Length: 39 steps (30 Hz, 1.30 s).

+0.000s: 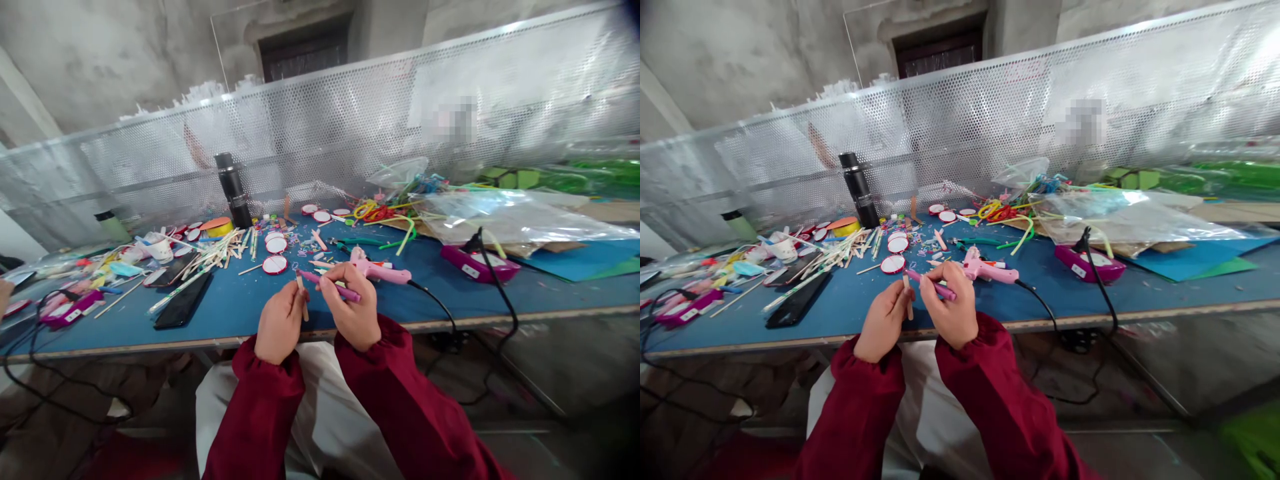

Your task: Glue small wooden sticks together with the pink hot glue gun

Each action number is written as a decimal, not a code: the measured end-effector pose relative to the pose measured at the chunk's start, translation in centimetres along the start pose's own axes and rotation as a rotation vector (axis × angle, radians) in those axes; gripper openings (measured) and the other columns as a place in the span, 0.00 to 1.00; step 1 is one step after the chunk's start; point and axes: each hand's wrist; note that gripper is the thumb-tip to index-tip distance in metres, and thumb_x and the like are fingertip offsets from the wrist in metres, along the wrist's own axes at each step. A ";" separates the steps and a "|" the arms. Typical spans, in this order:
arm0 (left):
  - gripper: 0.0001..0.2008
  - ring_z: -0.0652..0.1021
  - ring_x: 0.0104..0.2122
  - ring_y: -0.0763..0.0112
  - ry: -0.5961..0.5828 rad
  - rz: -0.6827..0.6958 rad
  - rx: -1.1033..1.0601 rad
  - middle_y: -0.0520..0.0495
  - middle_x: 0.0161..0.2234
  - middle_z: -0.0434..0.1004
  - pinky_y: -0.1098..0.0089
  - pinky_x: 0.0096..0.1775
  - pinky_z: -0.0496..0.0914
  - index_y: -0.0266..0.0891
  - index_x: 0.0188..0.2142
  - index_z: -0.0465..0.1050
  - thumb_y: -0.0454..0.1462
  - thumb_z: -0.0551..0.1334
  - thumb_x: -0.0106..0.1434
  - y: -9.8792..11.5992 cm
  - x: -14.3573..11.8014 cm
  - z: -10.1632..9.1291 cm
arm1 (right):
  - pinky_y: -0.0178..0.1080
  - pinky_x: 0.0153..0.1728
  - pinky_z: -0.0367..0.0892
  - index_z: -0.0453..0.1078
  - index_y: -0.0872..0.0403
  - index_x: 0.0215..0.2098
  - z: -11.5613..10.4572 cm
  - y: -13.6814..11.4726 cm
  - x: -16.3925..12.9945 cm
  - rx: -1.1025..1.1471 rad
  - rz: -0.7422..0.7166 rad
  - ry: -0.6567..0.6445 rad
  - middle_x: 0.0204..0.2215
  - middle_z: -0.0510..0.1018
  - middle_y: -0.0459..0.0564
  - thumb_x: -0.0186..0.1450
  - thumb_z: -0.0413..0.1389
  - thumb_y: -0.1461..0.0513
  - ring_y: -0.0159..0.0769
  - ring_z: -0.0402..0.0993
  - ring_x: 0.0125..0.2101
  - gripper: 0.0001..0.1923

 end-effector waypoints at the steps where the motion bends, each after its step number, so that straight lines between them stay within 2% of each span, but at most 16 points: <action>1: 0.17 0.70 0.27 0.67 -0.001 -0.002 0.004 0.53 0.25 0.69 0.68 0.33 0.59 0.42 0.35 0.66 0.46 0.48 0.77 0.0 0.0 0.0 | 0.42 0.36 0.68 0.67 0.49 0.30 0.0 0.0 0.0 0.000 -0.003 -0.004 0.27 0.76 0.46 0.69 0.56 0.62 0.38 0.73 0.31 0.09; 13: 0.17 0.72 0.27 0.68 0.005 -0.014 0.034 0.54 0.24 0.70 0.68 0.34 0.61 0.42 0.34 0.66 0.45 0.49 0.78 0.1 -0.1 0.0 | 0.42 0.35 0.66 0.68 0.50 0.28 0.0 0.0 0.1 0.048 -0.023 -0.009 0.26 0.74 0.45 0.70 0.56 0.62 0.37 0.71 0.31 0.11; 18: 0.16 0.73 0.29 0.69 0.012 0.013 0.046 0.53 0.26 0.72 0.69 0.35 0.62 0.43 0.35 0.66 0.43 0.48 0.78 0.3 0.0 0.1 | 0.42 0.36 0.66 0.70 0.50 0.31 0.0 0.5 0.2 0.063 -0.008 0.007 0.28 0.75 0.46 0.69 0.57 0.62 0.37 0.72 0.31 0.08; 39: 0.19 0.74 0.29 0.67 0.001 0.000 0.060 0.53 0.25 0.73 0.68 0.37 0.62 0.43 0.34 0.66 0.47 0.47 0.78 0.1 -0.1 0.0 | 0.42 0.36 0.66 0.69 0.50 0.29 0.0 0.0 0.2 0.065 0.006 0.021 0.27 0.75 0.45 0.70 0.56 0.63 0.37 0.72 0.30 0.10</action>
Point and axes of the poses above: each hand's wrist, its own x-axis towards the middle knuckle, its own z-axis out of the palm, y = z × x
